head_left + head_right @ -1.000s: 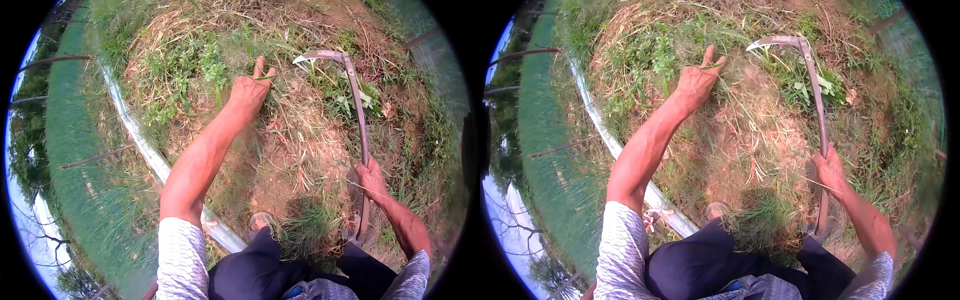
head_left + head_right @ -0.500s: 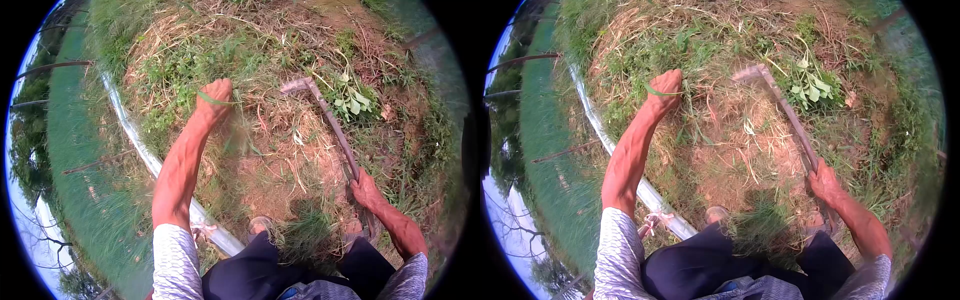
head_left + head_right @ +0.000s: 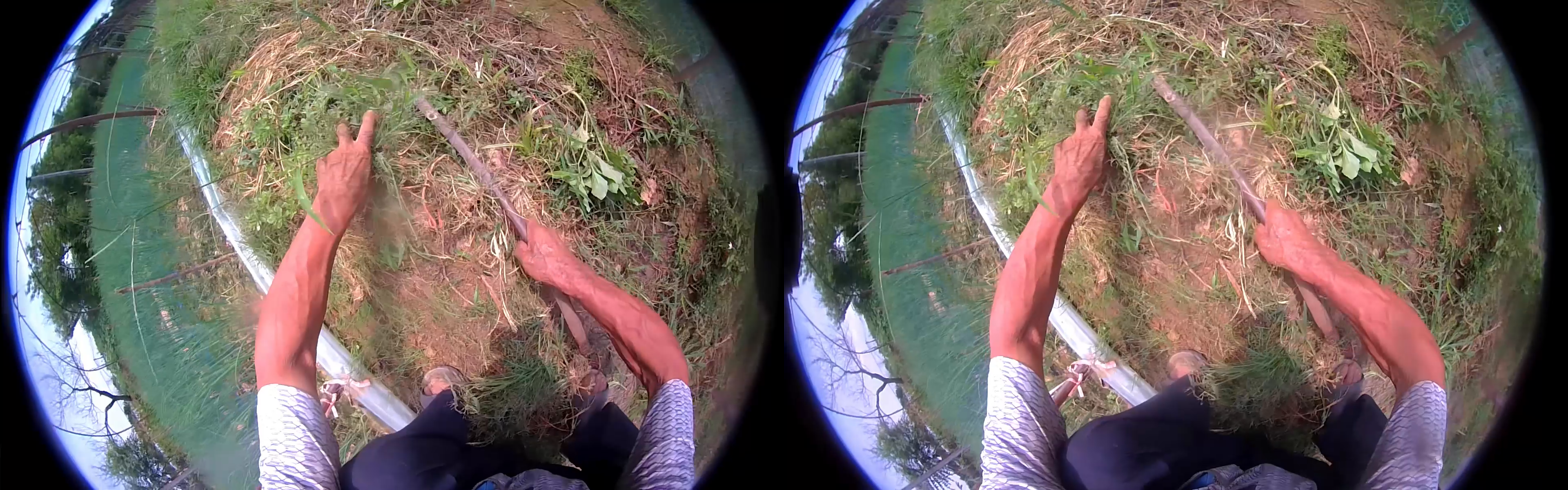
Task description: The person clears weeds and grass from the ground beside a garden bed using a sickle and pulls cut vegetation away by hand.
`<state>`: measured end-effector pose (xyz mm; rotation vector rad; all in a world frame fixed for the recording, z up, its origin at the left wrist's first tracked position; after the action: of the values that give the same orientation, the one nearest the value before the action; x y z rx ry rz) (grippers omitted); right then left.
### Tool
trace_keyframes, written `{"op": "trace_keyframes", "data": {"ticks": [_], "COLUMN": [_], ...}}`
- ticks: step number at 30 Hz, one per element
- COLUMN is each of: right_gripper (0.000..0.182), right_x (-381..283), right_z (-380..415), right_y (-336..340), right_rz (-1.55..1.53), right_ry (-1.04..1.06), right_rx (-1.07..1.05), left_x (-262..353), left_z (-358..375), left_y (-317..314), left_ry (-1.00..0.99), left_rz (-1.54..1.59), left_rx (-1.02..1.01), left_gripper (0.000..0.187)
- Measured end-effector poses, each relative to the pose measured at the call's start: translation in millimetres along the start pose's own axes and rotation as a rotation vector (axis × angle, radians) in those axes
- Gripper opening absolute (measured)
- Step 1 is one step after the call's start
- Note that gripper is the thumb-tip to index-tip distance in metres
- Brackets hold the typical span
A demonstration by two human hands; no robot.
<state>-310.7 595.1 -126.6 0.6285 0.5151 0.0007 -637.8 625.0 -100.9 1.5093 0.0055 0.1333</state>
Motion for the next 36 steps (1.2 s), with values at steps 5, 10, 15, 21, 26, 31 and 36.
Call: {"op": "trace_keyframes", "data": {"ticks": [5,10,15,21,26,31,36], "right_gripper": [0.026,0.027,0.029,0.020,0.028,0.027,0.023], "right_x": [-9,6,146,180,113,0,-18], "right_z": [-4,1,137,222,123,30,27], "right_y": [-15,-18,-27,-21,-13,-18,-38], "right_rz": [-0.082,0.057,0.253,-0.209,-0.063,0.034,0.271], "right_ry": [-0.121,-0.079,-0.346,-0.364,-0.130,0.112,0.091], "right_rx": [-0.006,0.014,0.010,0.104,0.233,0.219,-0.012], "left_x": [-18,-21,-28,15,82,6,-35], "left_z": [1,3,42,174,232,210,225], "left_y": [-5,-3,12,-25,-37,-10,-32], "left_ry": [-0.039,-0.068,0.034,0.068,-0.034,0.293,0.644], "left_rz": [-0.024,0.022,0.195,0.419,0.590,0.278,0.406], "left_rx": [-0.026,0.020,0.008,-0.568,-0.800,-0.148,0.049], "left_gripper": [0.012,0.007,0.011,0.028,0.021,0.031,0.029]}}
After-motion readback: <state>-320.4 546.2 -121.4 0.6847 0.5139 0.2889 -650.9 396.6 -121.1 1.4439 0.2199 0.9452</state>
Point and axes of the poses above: each hand's wrist, its own z-axis away from the middle knuckle, its own y-axis out of the back of the hand, x = y × z, the point moved 2 cm from there along -z, towards the middle knuckle, and after that the axes turned 13 degrees about z, right-handed, at the moved point
